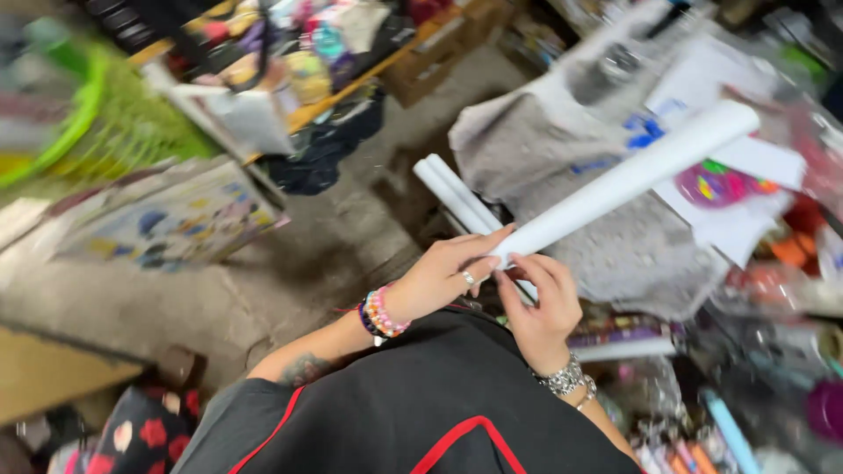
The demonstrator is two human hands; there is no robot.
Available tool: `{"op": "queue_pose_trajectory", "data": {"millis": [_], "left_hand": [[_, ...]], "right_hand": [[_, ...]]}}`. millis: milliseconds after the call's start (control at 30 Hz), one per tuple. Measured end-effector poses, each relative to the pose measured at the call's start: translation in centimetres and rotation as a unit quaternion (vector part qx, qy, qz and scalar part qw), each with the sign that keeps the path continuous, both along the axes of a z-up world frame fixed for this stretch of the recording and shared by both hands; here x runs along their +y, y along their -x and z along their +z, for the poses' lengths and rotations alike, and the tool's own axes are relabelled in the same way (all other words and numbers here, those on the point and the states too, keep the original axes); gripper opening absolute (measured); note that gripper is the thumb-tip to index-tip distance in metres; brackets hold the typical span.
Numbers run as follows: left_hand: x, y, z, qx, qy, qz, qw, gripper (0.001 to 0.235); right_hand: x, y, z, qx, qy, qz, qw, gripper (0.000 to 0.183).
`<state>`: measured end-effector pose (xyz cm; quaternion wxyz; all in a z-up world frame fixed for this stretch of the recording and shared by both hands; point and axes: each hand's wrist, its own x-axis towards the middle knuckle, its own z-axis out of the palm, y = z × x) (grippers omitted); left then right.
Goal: The person handles several rolls of white wrapping paper in a cluttered room, unrolling and re-rolling them to check the contents. They move the rolls between a table and a green basket, and a cat walks through the scene near the end.
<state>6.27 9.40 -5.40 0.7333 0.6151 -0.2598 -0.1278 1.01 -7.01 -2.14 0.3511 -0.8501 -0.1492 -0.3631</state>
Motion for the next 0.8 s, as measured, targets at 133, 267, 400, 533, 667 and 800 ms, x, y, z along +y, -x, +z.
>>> {"op": "queue_pose_trajectory", "data": {"millis": [133, 267, 400, 533, 667, 800], "left_hand": [[-1.4, -0.8, 1.5, 0.043, 0.047, -0.088, 0.994, 0.043], [-2.2, -1.9, 2.5, 0.06, 0.047, -0.162, 0.984, 0.044], [-2.3, -4.0, 2.1, 0.04, 0.05, -0.208, 0.976, 0.045], [-0.6, -7.2, 3.2, -0.029, -0.038, -0.189, 0.981, 0.046], [1.1, -10.5, 1.8, -0.108, -0.111, -0.14, 0.978, 0.044], [1.4, -11.5, 2.3, -0.003, -0.08, -0.121, 0.989, 0.044]], "right_hand": [[-0.7, 1.1, 0.0, 0.002, -0.068, -0.057, 0.996, 0.027], [-0.9, 2.1, 0.4, 0.013, -0.078, -0.108, 0.991, 0.016], [-1.1, 2.3, -0.5, 0.014, -0.1, -0.117, 0.988, 0.012], [-1.2, 3.1, -1.0, 0.088, -0.123, -0.12, 0.981, 0.008], [-1.1, 5.3, 1.6, 0.133, -0.083, -0.174, 0.972, 0.027], [-0.4, 10.4, 4.2, 0.046, 0.037, -0.267, 0.962, 0.031]]}}
